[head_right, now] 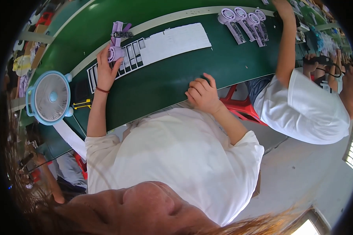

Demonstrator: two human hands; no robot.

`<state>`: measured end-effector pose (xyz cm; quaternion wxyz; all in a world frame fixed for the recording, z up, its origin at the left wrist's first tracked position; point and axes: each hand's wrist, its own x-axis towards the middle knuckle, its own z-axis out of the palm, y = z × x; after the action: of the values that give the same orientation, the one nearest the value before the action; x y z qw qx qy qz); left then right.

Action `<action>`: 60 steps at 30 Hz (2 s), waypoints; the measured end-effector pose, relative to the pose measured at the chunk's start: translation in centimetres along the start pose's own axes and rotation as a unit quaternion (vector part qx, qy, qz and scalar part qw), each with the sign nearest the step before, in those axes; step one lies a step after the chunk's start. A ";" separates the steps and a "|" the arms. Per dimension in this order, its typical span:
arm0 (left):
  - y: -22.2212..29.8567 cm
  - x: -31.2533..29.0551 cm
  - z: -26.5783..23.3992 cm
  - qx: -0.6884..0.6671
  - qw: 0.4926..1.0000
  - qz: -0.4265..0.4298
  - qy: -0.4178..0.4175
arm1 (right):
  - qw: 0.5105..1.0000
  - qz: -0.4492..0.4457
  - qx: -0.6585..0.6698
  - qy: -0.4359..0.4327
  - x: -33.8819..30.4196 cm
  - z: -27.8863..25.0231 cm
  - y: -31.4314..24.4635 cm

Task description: Assembling handheld electronic fans on a production line.

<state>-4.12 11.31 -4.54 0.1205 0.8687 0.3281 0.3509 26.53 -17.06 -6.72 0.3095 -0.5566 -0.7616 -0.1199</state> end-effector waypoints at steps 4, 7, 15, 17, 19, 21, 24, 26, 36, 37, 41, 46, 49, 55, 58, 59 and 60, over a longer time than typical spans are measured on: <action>-0.1 -0.2 0.1 -0.002 1.000 -0.004 0.000 | 0.999 0.041 0.008 0.011 -0.2 -0.7 0.8; -0.1 -0.2 0.0 0.000 1.000 0.003 -0.001 | 0.997 0.076 0.014 0.023 -0.4 -1.0 0.9; -0.5 -0.4 -0.2 -0.002 1.000 -0.014 -0.010 | 0.998 -0.045 0.018 0.039 -0.2 -1.3 2.4; -0.5 -0.1 -0.2 -0.005 1.000 -0.014 -0.012 | 0.999 -0.027 0.017 0.040 0.1 -1.3 2.2; -0.5 0.2 0.1 -0.002 1.000 -0.001 -0.013 | 0.999 -0.004 0.008 0.044 0.1 -1.8 2.0; -0.2 0.6 0.2 -0.010 1.000 -0.004 -0.025 | 0.985 0.146 0.064 0.061 -0.4 -2.6 1.5; -0.7 0.5 -0.1 0.000 0.999 0.015 -0.045 | 0.829 0.439 0.329 0.106 -3.6 -3.6 -0.2; -1.1 0.0 -0.1 -0.018 0.999 0.004 -0.037 | 0.687 0.540 0.475 0.100 -6.1 -3.9 -1.1; -0.8 0.4 -0.4 -0.014 0.999 0.026 -0.039 | 0.335 0.907 -0.094 0.239 -49.6 -14.7 -11.0; -1.2 0.2 -0.8 -0.005 0.999 0.034 -0.030 | 0.298 0.891 -0.137 0.315 -50.1 -17.2 -13.0; -2.0 0.3 -1.1 0.009 0.999 0.025 -0.039 | 0.118 0.907 -0.364 0.177 -53.8 -23.3 -21.5; -2.4 0.7 0.0 -0.013 0.999 0.023 -0.047 | 0.062 0.947 -0.287 0.133 -59.2 -22.3 -27.0; -2.5 1.0 -0.1 -0.017 0.999 0.022 -0.044 | 0.059 0.962 -0.249 0.097 -60.4 -20.6 -26.5; -3.0 0.9 0.2 -0.015 0.998 0.031 -0.043 | 0.126 0.960 -0.246 -0.046 -61.8 -18.8 -24.8; -4.5 0.0 -0.4 -0.019 0.999 0.034 -0.021 | 0.246 0.936 -0.230 -0.104 -58.8 -18.0 -18.2; -4.2 -0.2 -0.4 -0.029 0.999 0.032 -0.014 | 0.292 0.921 -0.226 -0.126 -57.5 -17.7 -15.0; -3.7 -0.2 -0.3 -0.045 0.999 0.023 -0.018 | 0.340 0.902 -0.221 -0.149 -56.0 -17.3 -11.9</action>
<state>-6.17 13.97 -6.05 0.1568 0.8761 0.2896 0.3522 32.02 -73.69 -25.20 -0.0235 -0.9623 0.2234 0.1530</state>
